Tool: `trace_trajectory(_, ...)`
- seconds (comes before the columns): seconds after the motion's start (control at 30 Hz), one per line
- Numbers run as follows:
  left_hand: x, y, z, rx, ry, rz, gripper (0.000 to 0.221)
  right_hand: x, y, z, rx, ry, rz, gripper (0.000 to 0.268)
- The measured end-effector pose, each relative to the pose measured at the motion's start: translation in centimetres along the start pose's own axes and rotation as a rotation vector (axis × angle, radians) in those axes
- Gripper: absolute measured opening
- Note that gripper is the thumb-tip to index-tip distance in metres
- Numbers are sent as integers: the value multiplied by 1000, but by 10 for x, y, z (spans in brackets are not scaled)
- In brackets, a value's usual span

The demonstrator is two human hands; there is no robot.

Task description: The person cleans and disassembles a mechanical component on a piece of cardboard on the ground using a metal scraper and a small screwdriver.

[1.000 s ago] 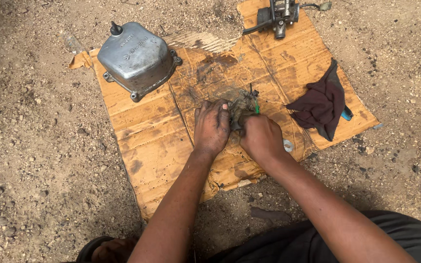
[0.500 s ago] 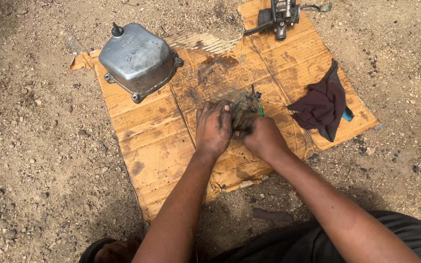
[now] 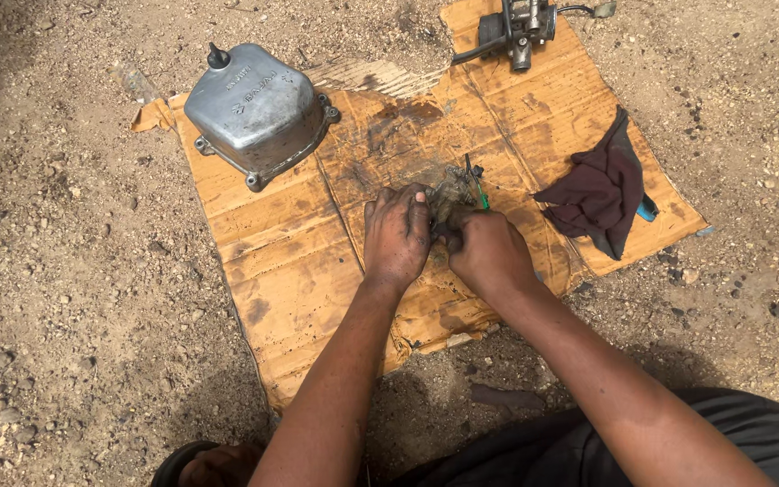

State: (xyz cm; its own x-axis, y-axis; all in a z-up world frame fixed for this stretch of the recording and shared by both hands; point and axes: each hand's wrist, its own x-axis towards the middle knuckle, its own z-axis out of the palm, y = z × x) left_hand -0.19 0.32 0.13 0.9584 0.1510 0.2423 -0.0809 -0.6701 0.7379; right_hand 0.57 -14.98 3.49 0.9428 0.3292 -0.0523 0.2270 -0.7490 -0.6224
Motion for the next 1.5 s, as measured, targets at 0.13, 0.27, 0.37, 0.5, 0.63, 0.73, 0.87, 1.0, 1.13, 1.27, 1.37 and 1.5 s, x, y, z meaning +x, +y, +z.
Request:
trace_trajectory(0.13,0,1,2,-24,-10,-4,43,-4,-3,-2,32,-23,-90,17)
trace_trajectory(0.27,3,2,0,-20,18,-28,45,1,-11,-6,-40,-135,203,19)
trace_trajectory(0.37,1,1,3,-9,-26,-62,46,-5,-14,-5,-2,-110,35,16)
trace_trajectory(0.5,-1,-2,5,-11,8,-28,46,-7,-14,-5,-121,-71,31,15)
trace_trajectory(0.63,0,-3,7,-27,48,13,48,-6,-13,-6,-270,-120,-29,15)
trace_trajectory(0.73,0,-4,7,-29,23,-45,50,-5,-12,-12,-164,-85,20,18)
trace_trajectory(0.87,6,-11,12,-37,24,-121,54,0,-2,-26,-37,-50,-26,26)
trace_trajectory(1.0,12,-26,23,-36,83,-131,57,14,21,-47,-58,-115,65,34)
trace_trajectory(1.13,22,-37,34,-130,87,-258,59,32,50,-73,-101,-93,149,37)
trace_trajectory(1.27,33,-45,42,-812,133,-457,51,39,65,-91,135,-100,226,49)
trace_trajectory(1.37,40,-48,46,-1126,139,-462,47,40,59,-98,570,-125,483,56)
trace_trajectory(1.5,43,-42,47,-1153,131,-475,51,38,37,-91,873,-219,456,51)
